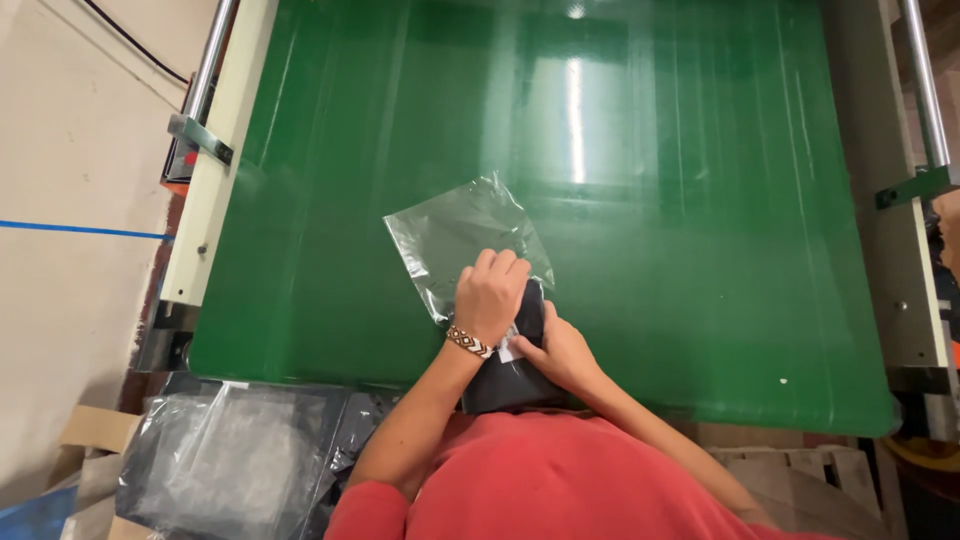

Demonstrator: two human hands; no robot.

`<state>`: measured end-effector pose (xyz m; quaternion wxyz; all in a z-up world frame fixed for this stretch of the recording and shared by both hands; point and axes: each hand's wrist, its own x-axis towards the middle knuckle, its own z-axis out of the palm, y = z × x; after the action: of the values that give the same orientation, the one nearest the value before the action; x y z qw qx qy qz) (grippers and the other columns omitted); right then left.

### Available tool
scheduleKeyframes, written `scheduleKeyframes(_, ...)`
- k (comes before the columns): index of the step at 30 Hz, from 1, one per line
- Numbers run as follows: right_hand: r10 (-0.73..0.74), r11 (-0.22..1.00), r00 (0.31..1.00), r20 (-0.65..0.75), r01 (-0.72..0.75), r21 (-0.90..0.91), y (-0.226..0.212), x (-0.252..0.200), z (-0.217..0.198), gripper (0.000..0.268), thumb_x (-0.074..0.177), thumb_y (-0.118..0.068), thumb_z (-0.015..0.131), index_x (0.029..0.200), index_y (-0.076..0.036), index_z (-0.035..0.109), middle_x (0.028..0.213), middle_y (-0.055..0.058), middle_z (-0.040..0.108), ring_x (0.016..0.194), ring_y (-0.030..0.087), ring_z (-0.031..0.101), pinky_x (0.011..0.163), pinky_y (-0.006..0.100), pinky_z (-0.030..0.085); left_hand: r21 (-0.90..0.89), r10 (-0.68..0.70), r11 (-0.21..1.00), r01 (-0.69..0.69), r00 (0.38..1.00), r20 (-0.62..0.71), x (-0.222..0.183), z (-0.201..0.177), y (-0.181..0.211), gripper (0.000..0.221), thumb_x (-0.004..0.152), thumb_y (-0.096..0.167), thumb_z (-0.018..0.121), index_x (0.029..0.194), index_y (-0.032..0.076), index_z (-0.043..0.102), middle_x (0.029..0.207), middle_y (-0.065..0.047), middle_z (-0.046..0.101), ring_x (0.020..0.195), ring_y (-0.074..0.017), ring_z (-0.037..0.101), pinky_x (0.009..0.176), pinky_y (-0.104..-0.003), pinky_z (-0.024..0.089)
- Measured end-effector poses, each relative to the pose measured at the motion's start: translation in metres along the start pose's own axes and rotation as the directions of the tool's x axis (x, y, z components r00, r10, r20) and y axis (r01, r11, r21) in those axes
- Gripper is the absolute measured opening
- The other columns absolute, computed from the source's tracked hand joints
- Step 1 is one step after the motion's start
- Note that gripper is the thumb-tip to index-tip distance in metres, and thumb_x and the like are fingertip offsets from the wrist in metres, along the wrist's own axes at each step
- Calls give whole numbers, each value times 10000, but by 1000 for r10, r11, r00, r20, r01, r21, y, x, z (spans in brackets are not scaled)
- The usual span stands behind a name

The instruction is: Folding black plastic bags and inserting them into clear plastic sleeves for final packaging

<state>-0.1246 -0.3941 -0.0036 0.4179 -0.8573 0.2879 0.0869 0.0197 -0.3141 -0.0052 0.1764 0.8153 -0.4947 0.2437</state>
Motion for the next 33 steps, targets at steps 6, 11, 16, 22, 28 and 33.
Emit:
scheduleKeyframes(6, 114, 983, 990, -77, -101, 156, 7, 15, -7, 673, 734, -411, 797, 1211, -62, 475, 1061, 314, 685, 1066, 493, 653, 866, 583, 528, -102, 195, 972, -211, 970, -145, -10, -8, 14, 189, 967, 284, 548, 789, 232, 517, 761, 46, 427, 765, -169, 505, 561, -295, 393)
scheduleKeyframes(11, 222, 935, 969, -108, -180, 305, 12, 28, -5, 828, 634, -341, 854, 1329, -131, 455, 1156, 273, 678, 1150, 428, 633, 945, 510, 534, -106, 209, 967, -230, 962, -177, -37, 16, 10, 191, 993, 335, 480, 890, 208, 579, 793, 29, 444, 776, -179, 523, 551, -295, 398)
scheduleKeyframes(16, 167, 935, 982, -85, -131, 331, 2, 53, -12, 857, 686, -344, 818, 1412, -113, 425, 1260, 311, 621, 1216, 451, 581, 1015, 535, 486, -52, 206, 974, -220, 959, -193, -16, 12, 15, 178, 1000, 231, 450, 873, 212, 574, 776, 28, 431, 748, -177, 512, 553, -299, 393)
scheduleKeyframes(22, 190, 925, 978, -87, -149, 351, 10, 81, -15, 935, 634, -434, 883, 1425, -149, 477, 1276, 265, 634, 1228, 396, 594, 1024, 486, 491, 39, 89, 996, -85, 987, -131, -19, -16, 4, 164, 999, 208, 423, 929, 196, 571, 822, 26, 484, 785, -178, 545, 573, -306, 420)
scheduleKeyframes(28, 255, 700, 967, -27, -165, 695, 14, 83, -17, 948, 666, -388, 923, 1433, -52, 478, 1194, 264, 640, 1109, 370, 630, 918, 462, 530, 223, -209, 954, 200, 978, 17, -61, -32, -18, 188, 891, 298, 563, 1022, 164, 584, 846, 19, 505, 788, -196, 554, 546, -336, 456)
scheduleKeyframes(33, 305, 119, 952, -16, -21, 993, 68, 90, 25, 338, 950, -331, 719, 1146, -87, 591, 1035, 113, 668, 940, 215, 672, 775, 349, 540, 242, -261, 938, 247, 965, 25, -81, -24, -24, 113, 905, 301, 581, 851, 208, 548, 736, 52, 485, 701, -163, 556, 531, -306, 452)
